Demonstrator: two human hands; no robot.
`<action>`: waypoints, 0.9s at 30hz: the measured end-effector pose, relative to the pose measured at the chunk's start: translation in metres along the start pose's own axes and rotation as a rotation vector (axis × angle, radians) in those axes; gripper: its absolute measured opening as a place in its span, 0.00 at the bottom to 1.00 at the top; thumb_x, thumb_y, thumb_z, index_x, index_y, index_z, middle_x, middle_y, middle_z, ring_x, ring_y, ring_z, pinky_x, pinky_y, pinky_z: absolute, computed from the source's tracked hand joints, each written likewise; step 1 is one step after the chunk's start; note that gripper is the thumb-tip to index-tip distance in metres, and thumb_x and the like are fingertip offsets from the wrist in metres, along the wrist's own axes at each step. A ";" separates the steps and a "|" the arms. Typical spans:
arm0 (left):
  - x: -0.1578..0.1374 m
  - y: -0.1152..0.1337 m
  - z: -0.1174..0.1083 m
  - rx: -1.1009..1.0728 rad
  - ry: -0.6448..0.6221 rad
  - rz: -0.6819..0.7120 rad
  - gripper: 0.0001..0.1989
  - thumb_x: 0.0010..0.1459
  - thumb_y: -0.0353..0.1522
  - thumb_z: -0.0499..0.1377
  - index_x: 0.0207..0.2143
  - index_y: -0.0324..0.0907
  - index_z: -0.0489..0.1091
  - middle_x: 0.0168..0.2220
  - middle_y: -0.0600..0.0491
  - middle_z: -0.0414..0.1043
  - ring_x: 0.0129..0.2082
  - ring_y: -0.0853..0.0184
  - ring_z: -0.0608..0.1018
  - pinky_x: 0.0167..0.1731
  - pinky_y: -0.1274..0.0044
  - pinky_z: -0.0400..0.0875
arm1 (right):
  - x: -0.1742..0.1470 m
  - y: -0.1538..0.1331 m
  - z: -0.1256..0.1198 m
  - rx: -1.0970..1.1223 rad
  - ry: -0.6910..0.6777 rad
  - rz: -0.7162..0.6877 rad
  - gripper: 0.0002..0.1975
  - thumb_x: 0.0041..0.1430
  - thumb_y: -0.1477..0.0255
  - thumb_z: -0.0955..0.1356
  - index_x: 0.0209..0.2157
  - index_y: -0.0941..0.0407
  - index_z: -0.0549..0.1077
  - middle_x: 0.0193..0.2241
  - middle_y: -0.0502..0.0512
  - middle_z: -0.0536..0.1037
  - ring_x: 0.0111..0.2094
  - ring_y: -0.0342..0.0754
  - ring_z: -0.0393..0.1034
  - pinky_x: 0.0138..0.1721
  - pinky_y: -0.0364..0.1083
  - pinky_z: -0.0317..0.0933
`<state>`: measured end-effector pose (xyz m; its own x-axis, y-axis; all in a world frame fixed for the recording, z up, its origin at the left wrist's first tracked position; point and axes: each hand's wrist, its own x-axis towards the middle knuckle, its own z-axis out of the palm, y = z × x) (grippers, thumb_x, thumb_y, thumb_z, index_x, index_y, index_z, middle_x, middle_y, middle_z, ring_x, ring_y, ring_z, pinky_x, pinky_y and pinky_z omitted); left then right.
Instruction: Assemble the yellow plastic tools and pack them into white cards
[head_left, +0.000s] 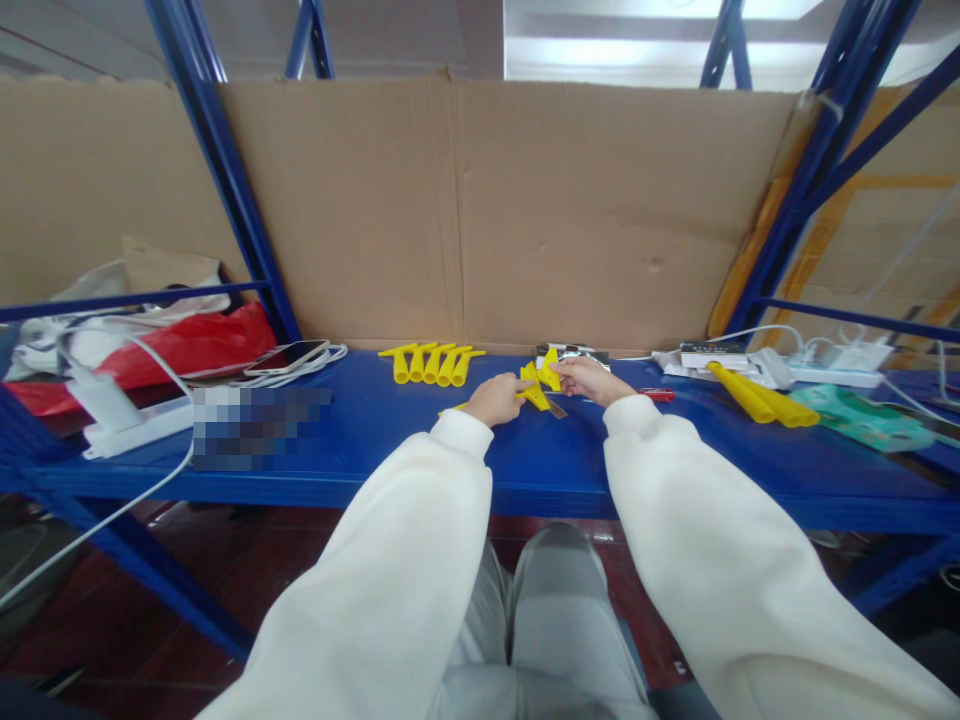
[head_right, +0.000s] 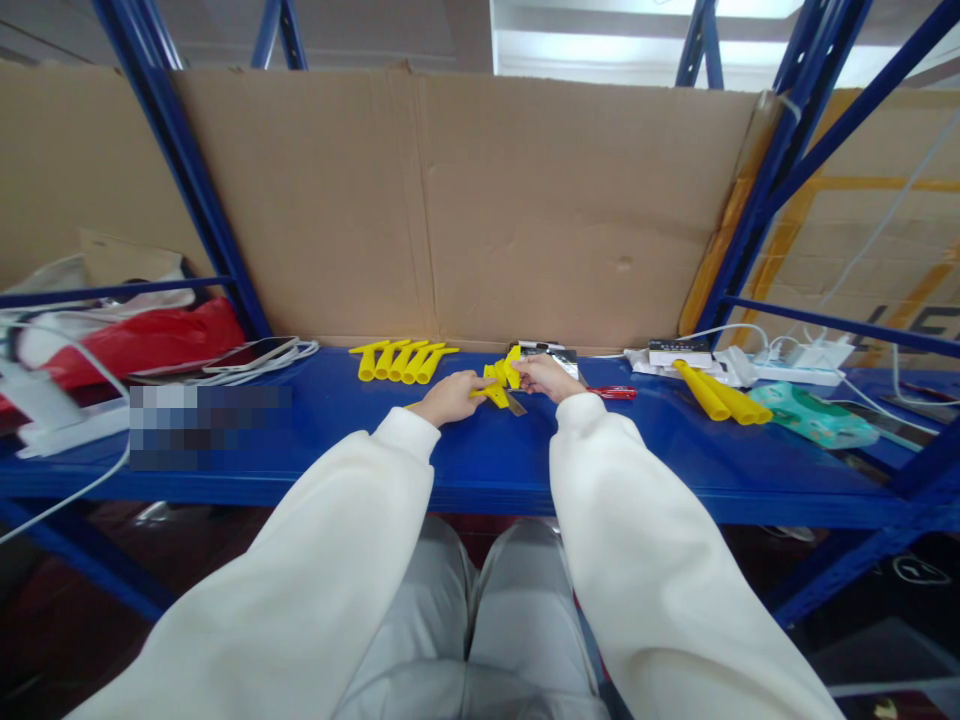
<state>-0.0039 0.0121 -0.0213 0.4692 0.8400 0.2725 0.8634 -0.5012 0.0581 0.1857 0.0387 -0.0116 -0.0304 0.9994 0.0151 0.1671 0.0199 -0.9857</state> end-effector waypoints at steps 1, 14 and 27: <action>0.000 0.000 -0.001 0.005 -0.010 -0.011 0.23 0.65 0.32 0.55 0.62 0.52 0.69 0.55 0.48 0.74 0.55 0.58 0.76 0.54 0.73 0.70 | 0.000 0.000 0.000 -0.013 0.004 0.005 0.11 0.59 0.76 0.72 0.24 0.57 0.69 0.15 0.47 0.69 0.17 0.38 0.62 0.19 0.37 0.58; -0.006 0.000 -0.008 0.037 -0.062 -0.077 0.25 0.60 0.29 0.56 0.59 0.53 0.73 0.55 0.52 0.76 0.54 0.60 0.77 0.52 0.76 0.71 | -0.001 0.003 0.001 -0.263 0.071 0.024 0.06 0.53 0.81 0.68 0.28 0.56 0.72 0.20 0.49 0.74 0.20 0.42 0.67 0.23 0.40 0.62; -0.004 -0.003 -0.004 0.002 -0.062 -0.033 0.21 0.58 0.30 0.58 0.51 0.54 0.79 0.48 0.54 0.79 0.50 0.61 0.79 0.50 0.78 0.71 | 0.007 0.014 -0.006 -0.821 -0.072 -0.175 0.15 0.45 0.67 0.77 0.16 0.57 0.72 0.11 0.46 0.66 0.16 0.40 0.59 0.18 0.40 0.50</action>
<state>-0.0094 0.0097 -0.0188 0.4506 0.8675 0.2107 0.8792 -0.4721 0.0639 0.1938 0.0466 -0.0243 -0.1801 0.9765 0.1181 0.8168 0.2154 -0.5353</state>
